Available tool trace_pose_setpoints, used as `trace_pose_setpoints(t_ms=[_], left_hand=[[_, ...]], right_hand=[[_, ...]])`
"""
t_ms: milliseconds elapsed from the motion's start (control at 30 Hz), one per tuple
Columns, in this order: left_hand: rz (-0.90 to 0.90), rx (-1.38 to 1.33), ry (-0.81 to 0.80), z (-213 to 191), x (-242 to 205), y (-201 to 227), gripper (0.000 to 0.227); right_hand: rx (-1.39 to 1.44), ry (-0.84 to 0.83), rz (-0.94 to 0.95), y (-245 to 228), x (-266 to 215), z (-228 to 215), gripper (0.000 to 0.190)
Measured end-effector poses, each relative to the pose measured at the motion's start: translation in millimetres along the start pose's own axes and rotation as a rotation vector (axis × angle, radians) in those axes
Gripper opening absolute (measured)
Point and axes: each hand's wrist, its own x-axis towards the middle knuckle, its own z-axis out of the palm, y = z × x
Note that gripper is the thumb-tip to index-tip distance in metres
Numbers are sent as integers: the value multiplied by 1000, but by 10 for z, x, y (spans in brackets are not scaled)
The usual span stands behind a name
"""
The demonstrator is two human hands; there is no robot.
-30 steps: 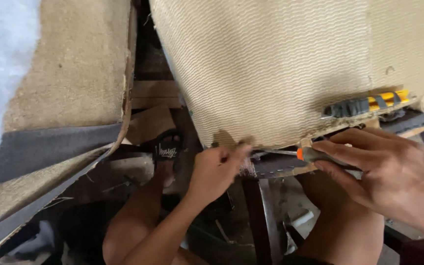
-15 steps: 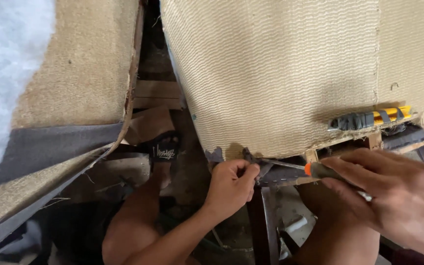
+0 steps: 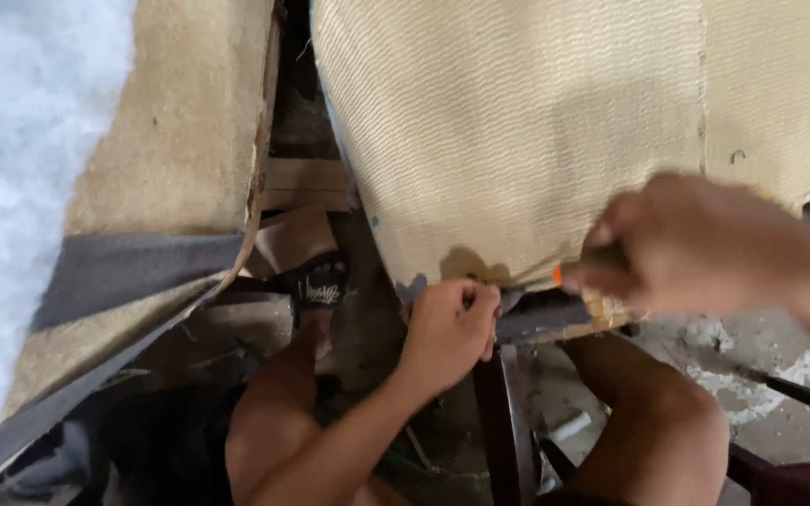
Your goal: Removing old fabric and staples from a wooden chair frame using a screwdriver and utility knife.
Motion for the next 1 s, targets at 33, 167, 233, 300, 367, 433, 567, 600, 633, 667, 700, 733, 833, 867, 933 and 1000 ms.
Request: trace_pose_setpoints(t_ms=[33, 167, 233, 300, 367, 433, 567, 600, 633, 667, 700, 733, 833, 867, 933, 1000], left_hand=[[-132, 55, -39, -46, 35, 106, 51], [-392, 59, -143, -207, 157, 305, 35], [-438, 14, -153, -260, 186, 372, 33], [-486, -30, -152, -364, 210, 427, 31], [-307, 145, -241, -517, 230, 449, 31], [-164, 158, -133, -694, 189, 437, 28], [214, 375, 88, -761, 179, 162, 29], [203, 364, 93, -767, 156, 153, 29], [157, 396, 112, -763, 139, 152, 27], [125, 437, 120, -765, 159, 180, 25], [130, 434, 114, -764, 129, 218, 25], [59, 471, 60, -770, 99, 261, 25], [-27, 594, -97, -775, -1, 244, 38], [-55, 671, -221, -750, -52, 176, 54], [83, 730, -180, -668, 16, -75, 25], [226, 794, -138, -618, 74, -199, 17]], right_hand=[[44, -4, 10, -7, 60, -69, 35], [-150, -24, -96, 107, 344, -166, 39], [-127, -35, -88, 55, 371, -216, 42], [-107, -44, -91, 87, 455, -226, 48], [-87, -13, -157, 207, 598, -159, 61], [-144, 87, -168, 247, 591, -54, 43], [-636, 658, -378, 422, 432, 302, 49], [-644, 646, -388, 424, 455, 381, 49], [-762, 846, -412, 441, 474, 457, 57], [-870, 1057, -414, 475, 470, 535, 68], [-871, 1054, -406, 475, 566, 485, 68], [-863, 936, -403, 472, 669, 409, 72], [-922, 794, -382, 287, 859, 96, 74], [-980, 749, -367, 198, 911, 27, 71], [-1063, 568, -208, -247, 792, -189, 73], [-1131, 397, -35, -533, 705, -331, 78]])
